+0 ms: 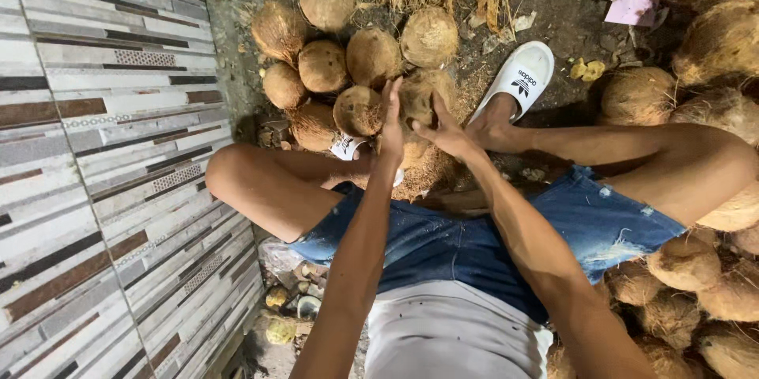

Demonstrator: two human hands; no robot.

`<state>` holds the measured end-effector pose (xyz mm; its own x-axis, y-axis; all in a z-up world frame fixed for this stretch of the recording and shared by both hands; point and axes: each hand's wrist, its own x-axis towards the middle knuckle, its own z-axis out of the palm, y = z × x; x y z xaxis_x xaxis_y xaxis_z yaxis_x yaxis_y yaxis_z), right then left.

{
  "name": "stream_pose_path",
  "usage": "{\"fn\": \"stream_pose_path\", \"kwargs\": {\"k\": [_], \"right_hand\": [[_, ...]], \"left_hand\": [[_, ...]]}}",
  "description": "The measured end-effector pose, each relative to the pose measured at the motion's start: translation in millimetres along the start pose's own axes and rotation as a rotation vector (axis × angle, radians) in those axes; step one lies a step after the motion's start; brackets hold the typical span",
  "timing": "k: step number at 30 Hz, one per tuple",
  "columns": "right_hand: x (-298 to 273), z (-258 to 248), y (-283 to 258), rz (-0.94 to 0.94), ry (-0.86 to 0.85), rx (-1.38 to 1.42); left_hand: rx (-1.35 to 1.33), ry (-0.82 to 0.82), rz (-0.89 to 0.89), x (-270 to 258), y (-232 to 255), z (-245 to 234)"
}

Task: The person sits on the floor and peels the fibrous husk off several coconuts by hand. They repeatedly pull away the outer fibers and discard them onto the ground, revealing the hard shell underneath.

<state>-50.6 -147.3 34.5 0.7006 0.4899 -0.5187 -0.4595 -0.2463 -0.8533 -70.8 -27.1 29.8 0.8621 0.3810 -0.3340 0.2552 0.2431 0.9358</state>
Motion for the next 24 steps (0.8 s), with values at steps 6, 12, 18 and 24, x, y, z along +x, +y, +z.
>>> {"fn": "stream_pose_path", "kwargs": {"k": [6,12,18,24], "right_hand": [[-10,18,-15,-0.183,0.086,0.077],[-5,33,-3,-0.124,0.384,-0.393],[8,-1,5,0.029,0.387,-0.703],[1,-20,20,-0.155,0.286,-0.578]], "left_hand": [[-0.067,-0.216,0.02,11,-8,-20],[0.185,-0.415,-0.051,0,-11,-41],[0.446,-0.364,0.094,0,2,-43],[0.431,-0.437,-0.079,-2,-8,-41]]}}
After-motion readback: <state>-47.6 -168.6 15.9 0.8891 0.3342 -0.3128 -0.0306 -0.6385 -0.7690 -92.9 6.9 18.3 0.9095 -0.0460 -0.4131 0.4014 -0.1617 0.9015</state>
